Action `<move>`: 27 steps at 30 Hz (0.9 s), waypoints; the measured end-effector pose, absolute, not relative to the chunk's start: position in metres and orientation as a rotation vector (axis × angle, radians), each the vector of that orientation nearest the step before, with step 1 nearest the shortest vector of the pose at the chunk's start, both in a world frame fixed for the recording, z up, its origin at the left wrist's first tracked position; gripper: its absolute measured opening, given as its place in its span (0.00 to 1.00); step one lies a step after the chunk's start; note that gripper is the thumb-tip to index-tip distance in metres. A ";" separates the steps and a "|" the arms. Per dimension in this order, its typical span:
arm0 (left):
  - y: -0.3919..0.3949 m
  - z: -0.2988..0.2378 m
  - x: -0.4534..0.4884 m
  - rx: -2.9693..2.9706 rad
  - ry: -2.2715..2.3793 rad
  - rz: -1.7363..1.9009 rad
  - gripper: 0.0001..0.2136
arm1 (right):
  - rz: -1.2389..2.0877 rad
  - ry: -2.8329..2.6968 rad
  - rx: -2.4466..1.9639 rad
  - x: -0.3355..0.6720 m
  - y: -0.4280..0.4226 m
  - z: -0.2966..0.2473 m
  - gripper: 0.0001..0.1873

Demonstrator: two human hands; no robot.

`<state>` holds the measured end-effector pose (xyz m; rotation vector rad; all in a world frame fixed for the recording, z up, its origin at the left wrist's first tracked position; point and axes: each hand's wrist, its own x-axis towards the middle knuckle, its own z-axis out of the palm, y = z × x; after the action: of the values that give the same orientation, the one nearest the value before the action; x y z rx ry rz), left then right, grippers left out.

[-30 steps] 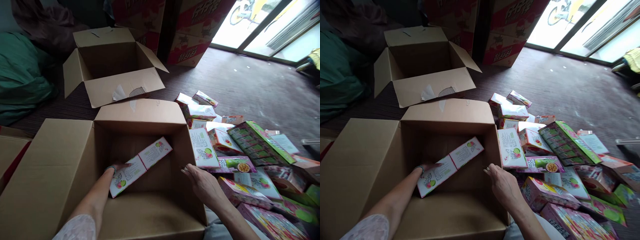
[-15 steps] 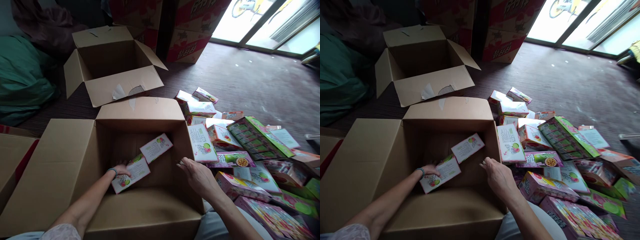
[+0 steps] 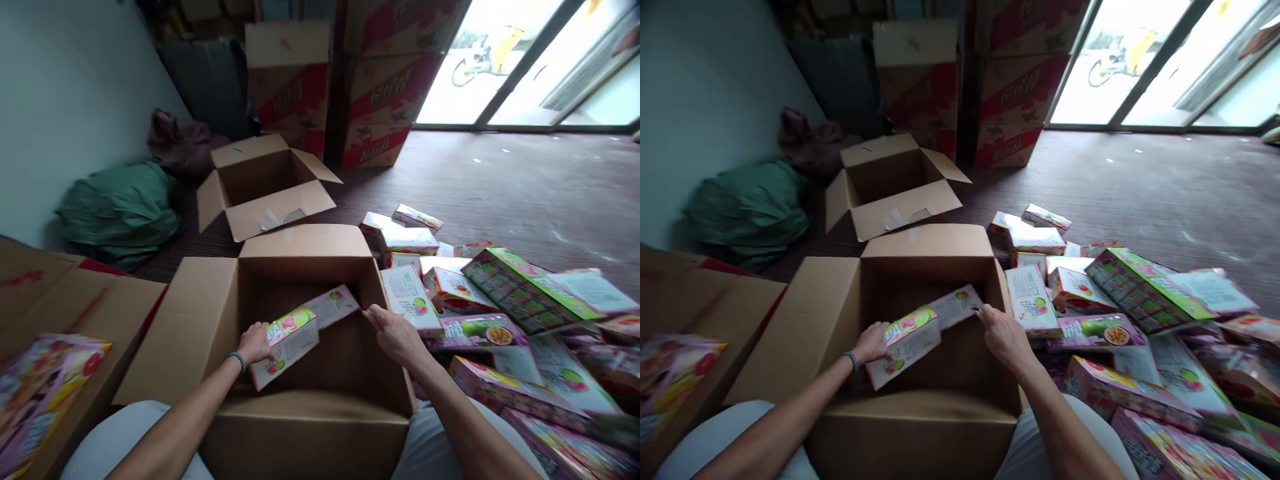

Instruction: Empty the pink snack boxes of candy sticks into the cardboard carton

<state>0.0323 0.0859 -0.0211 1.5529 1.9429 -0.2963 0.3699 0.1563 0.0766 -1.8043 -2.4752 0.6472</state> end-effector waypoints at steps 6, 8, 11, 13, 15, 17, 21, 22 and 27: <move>0.036 0.119 0.054 1.904 1.931 0.068 0.35 | 0.655 -2.092 -1.697 0.383 0.138 0.078 0.17; 0.003 0.139 0.067 2.041 1.902 0.168 0.36 | 0.647 -1.957 -1.685 0.387 0.126 0.083 0.17; -0.048 0.134 0.084 2.064 1.879 0.244 0.37 | 0.585 -1.911 -1.558 0.379 0.092 0.097 0.17; -0.074 0.120 0.091 2.017 1.907 0.315 0.39 | 0.614 -2.103 -1.353 0.362 0.061 0.106 0.14; -0.092 0.105 0.093 1.972 1.962 0.445 0.40 | 0.623 -2.411 -1.175 0.338 0.032 0.111 0.13; -0.100 0.092 0.090 1.894 2.010 0.586 0.42 | 0.456 -2.639 -1.162 0.315 0.015 0.112 0.12; -0.104 0.069 0.072 1.627 1.966 0.874 0.40 | 0.225 -2.829 -1.262 0.293 0.008 0.118 0.10; -0.104 0.064 0.068 1.572 1.919 0.942 0.39 | 0.237 -2.868 -1.239 0.291 0.007 0.121 0.10; -0.106 0.056 0.059 1.406 1.765 1.124 0.38 | 0.219 -3.055 -1.112 0.276 -0.003 0.140 0.12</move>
<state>0.0589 -0.1064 0.0560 1.4055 1.7651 1.1235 0.2758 -0.0029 0.1395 -1.1125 -3.0554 0.2187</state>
